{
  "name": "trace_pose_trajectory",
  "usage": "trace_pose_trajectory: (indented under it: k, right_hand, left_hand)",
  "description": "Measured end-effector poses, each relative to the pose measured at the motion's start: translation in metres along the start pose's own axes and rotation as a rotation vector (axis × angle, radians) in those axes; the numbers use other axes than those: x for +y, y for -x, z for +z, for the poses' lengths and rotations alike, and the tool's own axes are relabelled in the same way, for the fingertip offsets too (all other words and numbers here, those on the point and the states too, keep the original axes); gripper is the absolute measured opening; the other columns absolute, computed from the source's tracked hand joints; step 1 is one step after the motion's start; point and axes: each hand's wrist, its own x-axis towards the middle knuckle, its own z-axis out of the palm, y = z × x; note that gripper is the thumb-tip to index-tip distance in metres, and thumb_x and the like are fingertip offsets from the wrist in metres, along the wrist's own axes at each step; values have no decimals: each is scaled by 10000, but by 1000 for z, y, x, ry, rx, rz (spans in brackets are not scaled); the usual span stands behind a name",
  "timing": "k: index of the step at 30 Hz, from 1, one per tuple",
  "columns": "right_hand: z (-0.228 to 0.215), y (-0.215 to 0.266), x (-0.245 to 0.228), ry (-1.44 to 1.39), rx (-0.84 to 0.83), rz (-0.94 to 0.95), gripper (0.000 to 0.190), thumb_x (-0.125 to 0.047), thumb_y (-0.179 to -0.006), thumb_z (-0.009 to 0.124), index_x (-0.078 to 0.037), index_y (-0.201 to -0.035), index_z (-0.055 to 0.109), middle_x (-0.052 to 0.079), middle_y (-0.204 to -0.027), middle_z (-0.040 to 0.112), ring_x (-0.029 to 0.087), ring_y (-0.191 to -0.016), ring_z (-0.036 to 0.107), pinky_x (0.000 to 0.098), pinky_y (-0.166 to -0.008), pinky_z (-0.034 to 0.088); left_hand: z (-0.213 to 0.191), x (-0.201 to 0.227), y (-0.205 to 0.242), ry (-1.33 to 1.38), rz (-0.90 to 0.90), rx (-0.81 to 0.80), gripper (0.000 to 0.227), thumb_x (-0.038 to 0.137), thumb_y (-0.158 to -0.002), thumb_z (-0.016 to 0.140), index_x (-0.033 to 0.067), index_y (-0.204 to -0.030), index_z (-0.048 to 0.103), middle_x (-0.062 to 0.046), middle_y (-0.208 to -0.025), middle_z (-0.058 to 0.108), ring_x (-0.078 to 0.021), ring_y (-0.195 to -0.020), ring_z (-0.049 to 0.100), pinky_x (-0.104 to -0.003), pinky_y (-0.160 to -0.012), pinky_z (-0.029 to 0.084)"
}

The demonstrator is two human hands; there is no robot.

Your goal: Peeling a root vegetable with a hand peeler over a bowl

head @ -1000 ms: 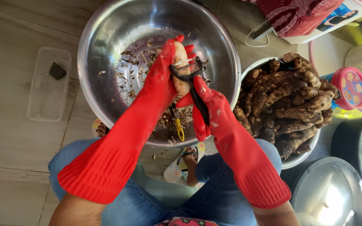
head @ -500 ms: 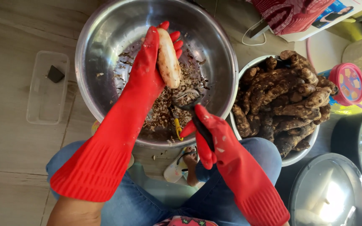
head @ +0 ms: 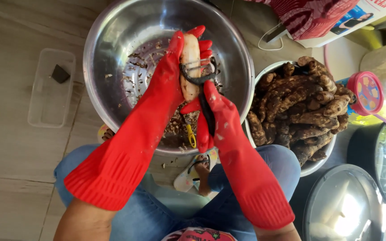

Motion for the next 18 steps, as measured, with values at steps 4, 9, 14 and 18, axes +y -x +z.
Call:
trace_pose_trajectory:
  k: [4,9,14,18]
  right_hand:
    - [-2,5,15,-12,22,28,763,-577,-987,427,128,-871,696,135,-351,466,251,-201,341,333,-230,244]
    - [-19,16,35,-56,-7,68,804,-620,-987,418,121,-846,699,108,-329,433,231,-204,312,332,-240,248]
    - [-41,30,59,-133,-72,150,782,-526,-1079,373,152,-865,701,122,-332,441,238,-191,310,317,-215,257]
    - [-43,29,43,-128,-113,69,790,-557,-1050,397,142,-854,707,132,-336,474,243,-185,343,310,-210,239]
  left_hand:
    - [-2,3,-5,4,41,60,655,533,-931,569,87,-1410,600,-160,-1258,672,-237,-1114,633,-402,-1047,518]
    - [3,5,-6,-26,28,112,624,509,-946,522,70,-1377,625,-190,-1224,693,-234,-1061,671,-391,-1047,553]
    - [8,24,6,54,57,24,701,528,-908,622,60,-1429,586,-167,-1321,635,-230,-1205,596,-374,-1127,469]
    - [12,20,8,45,103,-98,708,549,-944,632,52,-1444,556,-196,-1363,602,-258,-1277,579,-414,-1202,427]
